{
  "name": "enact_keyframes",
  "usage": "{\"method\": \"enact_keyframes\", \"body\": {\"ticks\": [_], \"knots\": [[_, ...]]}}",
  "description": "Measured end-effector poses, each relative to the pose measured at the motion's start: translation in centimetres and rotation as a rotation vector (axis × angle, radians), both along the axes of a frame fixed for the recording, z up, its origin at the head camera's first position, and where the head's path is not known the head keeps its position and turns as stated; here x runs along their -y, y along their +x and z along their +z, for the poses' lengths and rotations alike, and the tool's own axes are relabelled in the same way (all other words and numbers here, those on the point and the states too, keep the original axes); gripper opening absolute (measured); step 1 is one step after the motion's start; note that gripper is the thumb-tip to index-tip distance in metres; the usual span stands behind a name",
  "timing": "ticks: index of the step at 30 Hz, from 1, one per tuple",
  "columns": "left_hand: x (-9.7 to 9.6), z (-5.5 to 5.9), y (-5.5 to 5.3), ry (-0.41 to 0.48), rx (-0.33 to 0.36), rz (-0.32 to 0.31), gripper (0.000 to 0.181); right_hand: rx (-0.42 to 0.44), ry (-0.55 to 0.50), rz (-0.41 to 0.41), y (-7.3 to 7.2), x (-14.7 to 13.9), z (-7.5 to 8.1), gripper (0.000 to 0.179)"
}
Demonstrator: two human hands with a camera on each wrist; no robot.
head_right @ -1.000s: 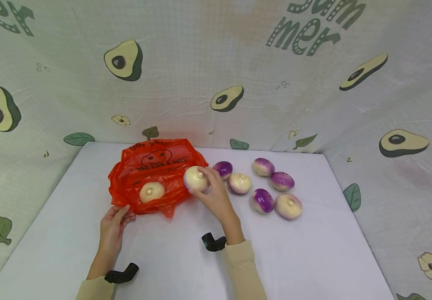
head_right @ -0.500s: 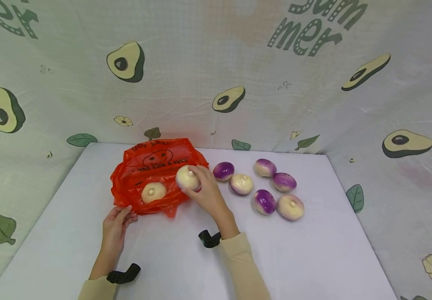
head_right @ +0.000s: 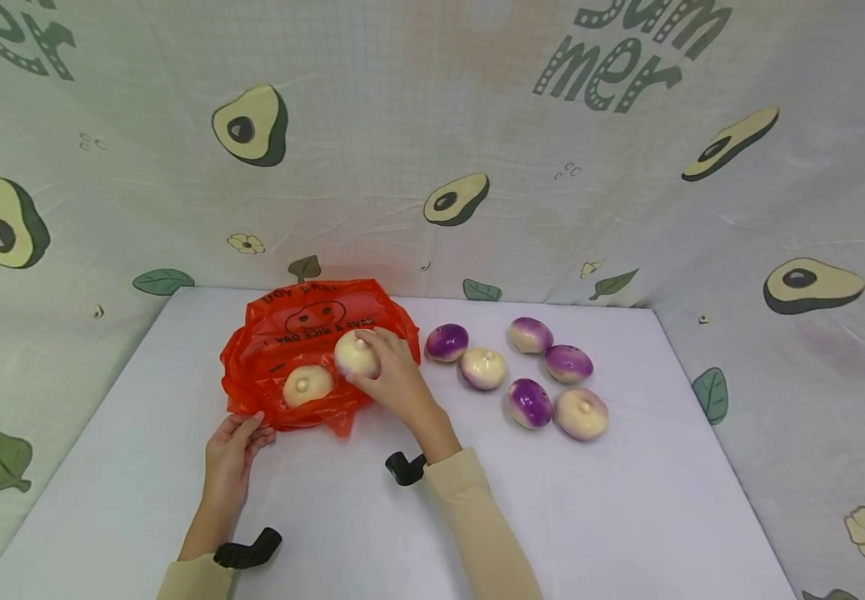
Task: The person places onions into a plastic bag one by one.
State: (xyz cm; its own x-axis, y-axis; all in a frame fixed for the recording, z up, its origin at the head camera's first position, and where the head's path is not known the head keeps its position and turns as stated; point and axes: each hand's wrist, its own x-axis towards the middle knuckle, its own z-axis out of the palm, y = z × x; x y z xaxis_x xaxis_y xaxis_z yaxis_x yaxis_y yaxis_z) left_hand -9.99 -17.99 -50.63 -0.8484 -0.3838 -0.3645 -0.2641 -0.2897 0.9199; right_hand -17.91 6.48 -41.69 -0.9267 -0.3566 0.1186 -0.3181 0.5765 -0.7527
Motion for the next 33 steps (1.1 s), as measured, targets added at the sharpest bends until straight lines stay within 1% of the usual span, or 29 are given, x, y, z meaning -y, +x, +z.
{"method": "enact_keyframes", "body": {"ticks": [6, 9, 13, 20, 27, 33], "knots": [[0.0, 0.0, 0.1, -0.006, 0.005, 0.006, 0.036, 0.009, 0.049, 0.036, -0.9, 1.3, -0.5, 0.06], [-0.1, 0.1, 0.1, -0.001, 0.0, 0.003, 0.033, 0.008, 0.083, 0.055, -1.2, 1.8, -0.6, 0.06], [-0.1, 0.1, 0.1, 0.001, -0.005, -0.005, 0.031, 0.028, 0.127, 0.075, -1.3, 2.4, -0.5, 0.06], [-0.1, 0.1, 0.0, -0.023, 0.012, -0.012, 0.035, 0.056, 0.179, 0.082, -1.5, 3.4, -0.5, 0.06], [0.0, 0.1, 0.0, -0.01, 0.005, -0.014, 0.033, 0.09, 0.16, 0.079, -1.3, 4.2, -0.9, 0.056], [0.1, 0.1, 0.1, 0.002, -0.015, -0.02, 0.032, 0.052, 0.201, 0.129, -1.2, 4.9, -0.9, 0.054]]}}
